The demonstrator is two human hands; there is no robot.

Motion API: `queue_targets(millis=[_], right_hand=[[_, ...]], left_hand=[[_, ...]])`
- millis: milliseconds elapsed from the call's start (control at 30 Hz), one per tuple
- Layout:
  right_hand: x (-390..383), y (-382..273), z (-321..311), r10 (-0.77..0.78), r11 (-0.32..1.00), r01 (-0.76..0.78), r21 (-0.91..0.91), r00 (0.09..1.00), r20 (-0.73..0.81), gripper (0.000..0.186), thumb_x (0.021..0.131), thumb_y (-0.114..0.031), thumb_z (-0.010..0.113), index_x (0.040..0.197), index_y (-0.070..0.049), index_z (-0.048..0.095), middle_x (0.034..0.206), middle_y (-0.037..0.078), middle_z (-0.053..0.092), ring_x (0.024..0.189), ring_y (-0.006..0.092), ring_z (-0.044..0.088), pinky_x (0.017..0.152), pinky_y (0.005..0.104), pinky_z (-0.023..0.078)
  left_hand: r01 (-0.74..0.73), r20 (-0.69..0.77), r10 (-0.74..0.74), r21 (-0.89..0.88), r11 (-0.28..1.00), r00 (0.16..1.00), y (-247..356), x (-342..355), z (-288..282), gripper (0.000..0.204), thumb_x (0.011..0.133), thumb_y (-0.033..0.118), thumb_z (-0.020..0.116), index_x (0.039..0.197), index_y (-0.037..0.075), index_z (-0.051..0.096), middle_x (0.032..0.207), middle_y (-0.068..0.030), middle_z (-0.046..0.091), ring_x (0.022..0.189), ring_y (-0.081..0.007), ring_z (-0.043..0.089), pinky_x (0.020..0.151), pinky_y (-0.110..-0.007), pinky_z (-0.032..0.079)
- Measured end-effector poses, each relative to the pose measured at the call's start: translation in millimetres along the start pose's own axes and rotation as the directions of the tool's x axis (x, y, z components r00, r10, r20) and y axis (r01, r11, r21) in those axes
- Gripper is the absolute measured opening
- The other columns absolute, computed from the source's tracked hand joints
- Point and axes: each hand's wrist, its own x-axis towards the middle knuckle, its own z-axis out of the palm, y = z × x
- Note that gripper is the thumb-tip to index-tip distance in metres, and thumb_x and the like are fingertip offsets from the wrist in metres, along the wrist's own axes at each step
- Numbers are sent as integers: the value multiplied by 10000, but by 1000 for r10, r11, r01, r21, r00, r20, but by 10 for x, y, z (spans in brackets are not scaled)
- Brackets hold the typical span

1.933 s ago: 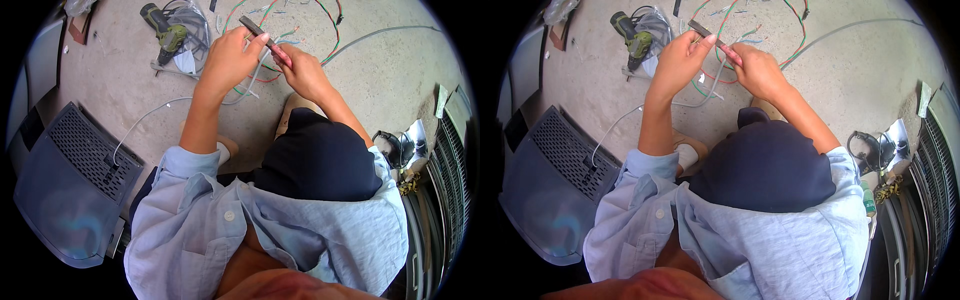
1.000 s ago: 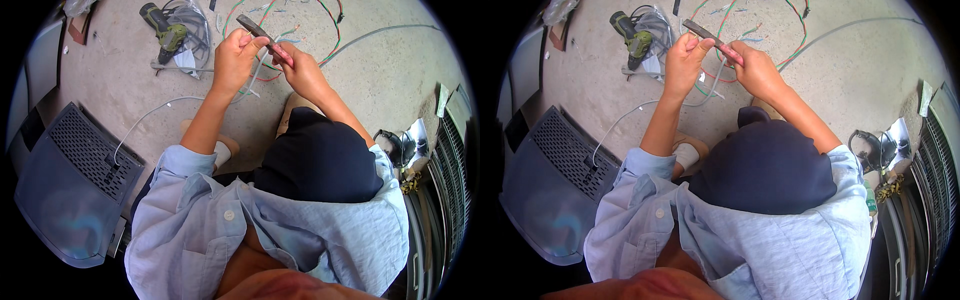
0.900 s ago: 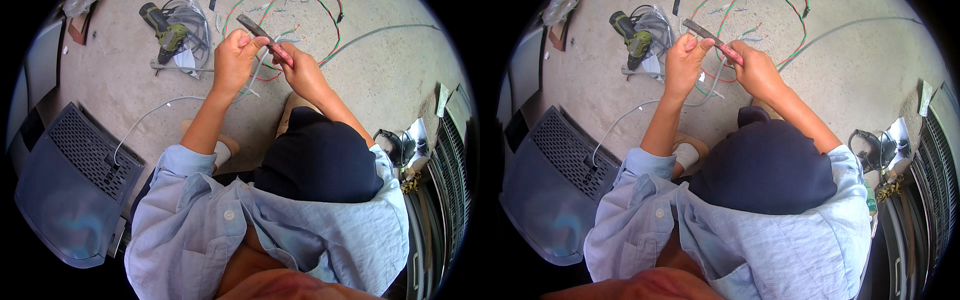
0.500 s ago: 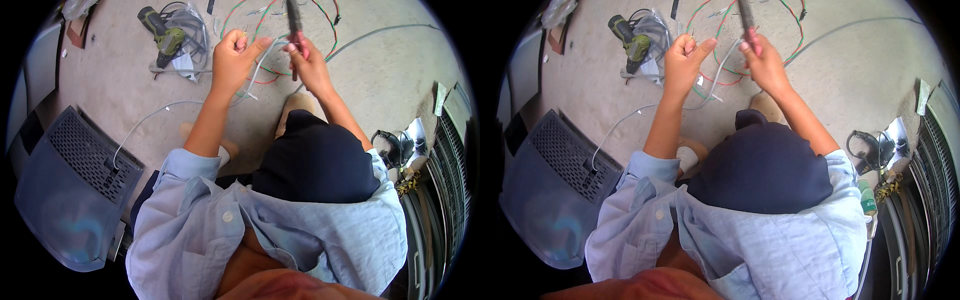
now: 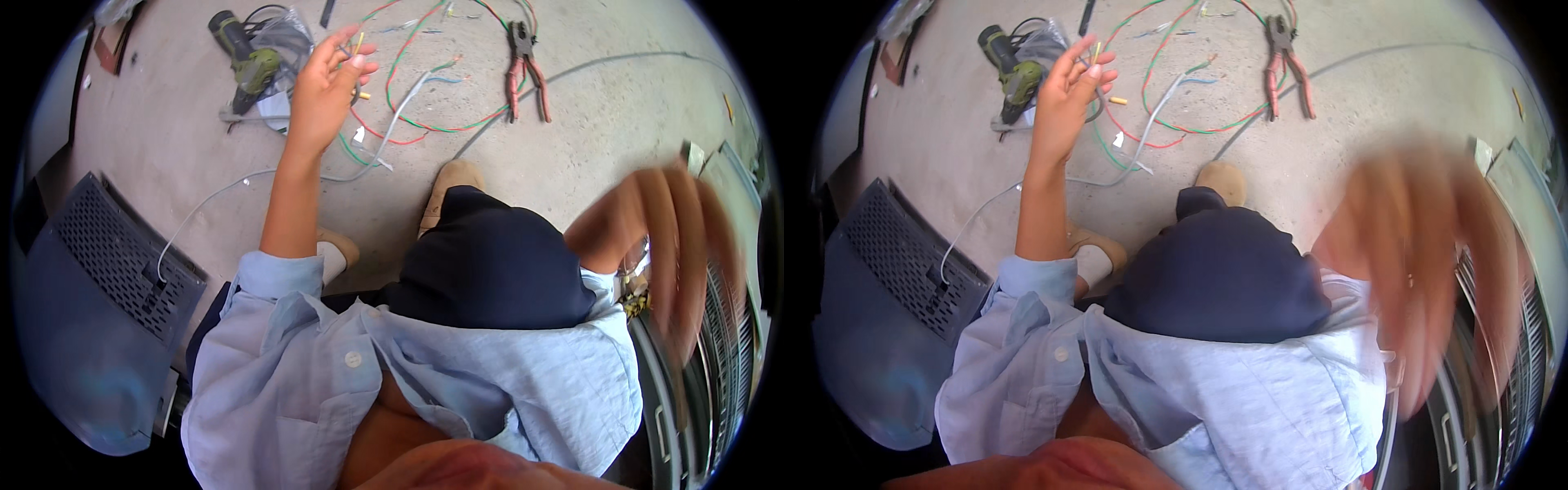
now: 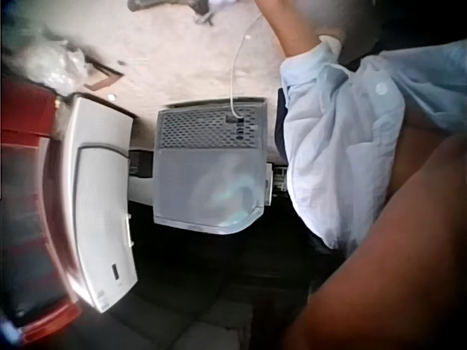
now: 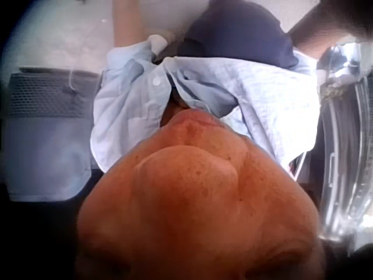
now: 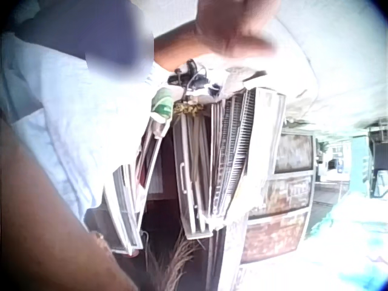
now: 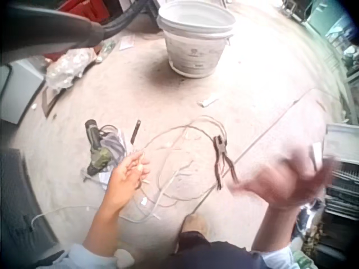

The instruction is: The person strips the ends of several wires with pliers, twists the exposed copper ends together to connect them, and then uses a piece of electrical tape to secure a connection to a larger cable.

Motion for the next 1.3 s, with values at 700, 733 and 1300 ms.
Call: queue_targets(millis=[700,733,1300], right_hand=[[687,191,-475,166,-763,-227,-605,836,-523,302,929,-246,452,1108,-8,503,1105,246,509,1034,364,493,908,492,328],[684,268,-656,198,-779,-368,-508,624,-756,287,918,-254,482,1061,-9,531,1048,245,540,979,354,524,864,467,370],[-513,-1064,-1370,-496,-851,-214,480,628,-600,280,855,-316,584,837,-44,651,721,174,641,703,382,614,669,468,476]], left_hand=[[-226,-615,50,-211,951,787,-228,13,-293,272,892,119,604,1083,12,442,1036,-107,584,932,-175,598,771,-294,525],[-265,-632,69,-221,939,772,-186,74,-341,266,898,128,597,1076,11,437,1039,-109,578,929,-175,593,770,-297,527],[-379,-748,659,634,674,-78,984,-485,-1343,284,937,234,524,1049,36,353,893,-75,500,637,-105,469,473,-204,389]])
